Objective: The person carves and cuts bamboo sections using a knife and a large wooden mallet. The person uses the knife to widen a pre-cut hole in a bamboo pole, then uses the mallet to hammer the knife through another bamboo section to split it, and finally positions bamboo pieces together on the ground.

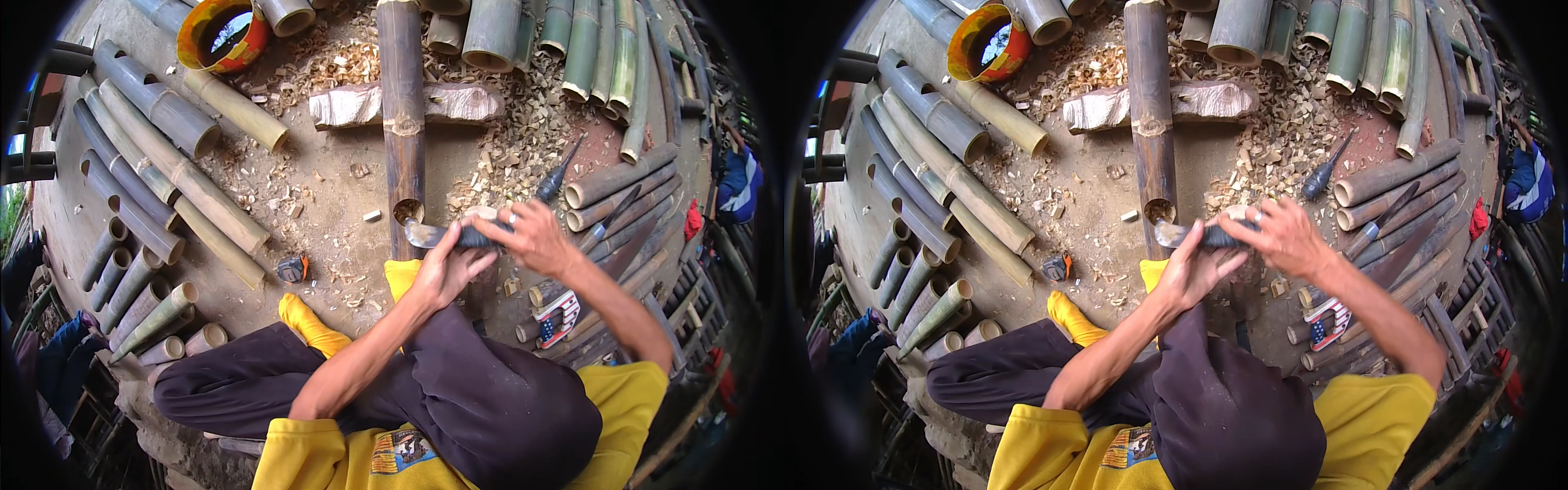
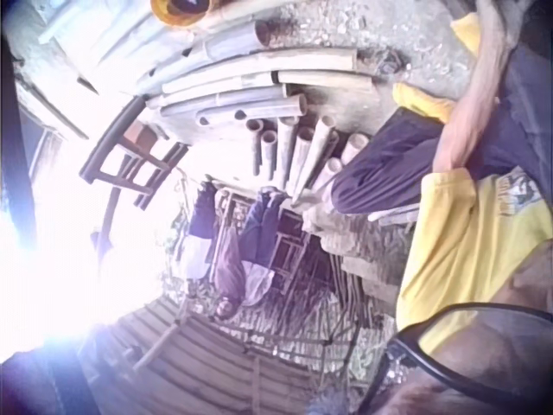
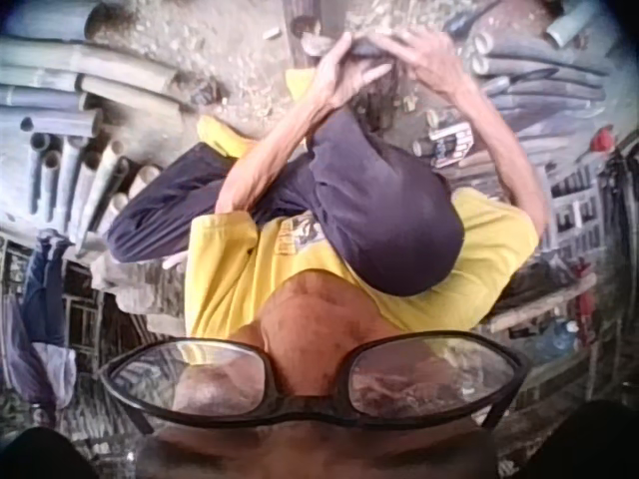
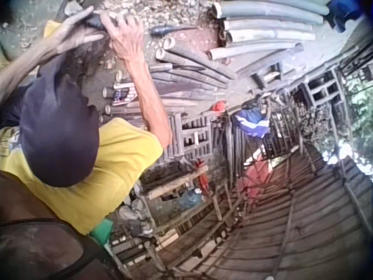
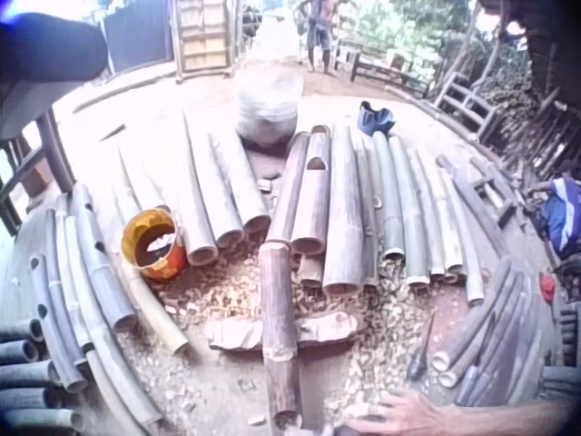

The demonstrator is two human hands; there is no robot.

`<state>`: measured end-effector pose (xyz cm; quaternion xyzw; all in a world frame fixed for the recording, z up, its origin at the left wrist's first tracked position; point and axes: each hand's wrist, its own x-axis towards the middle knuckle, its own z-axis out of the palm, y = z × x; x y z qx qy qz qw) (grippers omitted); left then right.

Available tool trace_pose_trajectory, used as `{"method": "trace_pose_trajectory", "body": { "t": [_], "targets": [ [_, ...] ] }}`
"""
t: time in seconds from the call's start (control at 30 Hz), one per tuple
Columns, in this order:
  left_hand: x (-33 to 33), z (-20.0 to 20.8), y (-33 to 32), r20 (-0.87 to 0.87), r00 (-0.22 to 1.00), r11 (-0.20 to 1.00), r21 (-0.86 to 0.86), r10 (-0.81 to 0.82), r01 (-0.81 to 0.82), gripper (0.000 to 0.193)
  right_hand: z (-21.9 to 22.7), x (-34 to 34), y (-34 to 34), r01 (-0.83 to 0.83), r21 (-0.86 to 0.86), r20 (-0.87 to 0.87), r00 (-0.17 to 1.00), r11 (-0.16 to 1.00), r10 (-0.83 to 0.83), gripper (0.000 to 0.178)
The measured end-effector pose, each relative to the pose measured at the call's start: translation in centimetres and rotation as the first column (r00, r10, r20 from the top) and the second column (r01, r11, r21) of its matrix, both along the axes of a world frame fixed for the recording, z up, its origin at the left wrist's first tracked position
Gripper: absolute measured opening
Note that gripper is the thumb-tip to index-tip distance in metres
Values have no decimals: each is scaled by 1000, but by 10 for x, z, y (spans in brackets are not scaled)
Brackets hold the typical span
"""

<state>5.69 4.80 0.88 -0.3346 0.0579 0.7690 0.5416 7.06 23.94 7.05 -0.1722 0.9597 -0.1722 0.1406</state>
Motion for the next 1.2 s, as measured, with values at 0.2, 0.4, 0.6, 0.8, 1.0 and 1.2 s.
{"method": "trace_pose_trajectory", "body": {
  "t": [0.2,0.4,0.6,0.8,1.0,1.2],
  "targets": [
    [-9,16,27,30,999,943,-332,13,-2,35,0,-30,18,-82,-12,397,914,997,80,72],
    [-13,12,5,-32,923,808,-496,-382,317,34,-10,21,-20,339,-206,541,821,918,-182,67],
    [-36,22,-30,-182,496,482,-651,-849,586,26,-21,72,-91,675,-262,573,684,689,-452,72],
    [-26,-20,-76,-438,105,408,-686,-893,603,34,-43,96,-136,706,-474,420,706,526,-570,65],
    [-90,25,-83,-560,328,643,-721,-760,259,42,-47,74,-17,944,-322,255,159,71,-954,47],
    [-164,-58,-105,-397,364,146,-819,-842,-554,39,-161,35,158,977,-59,-254,-213,-205,-944,67]
  ]
}}
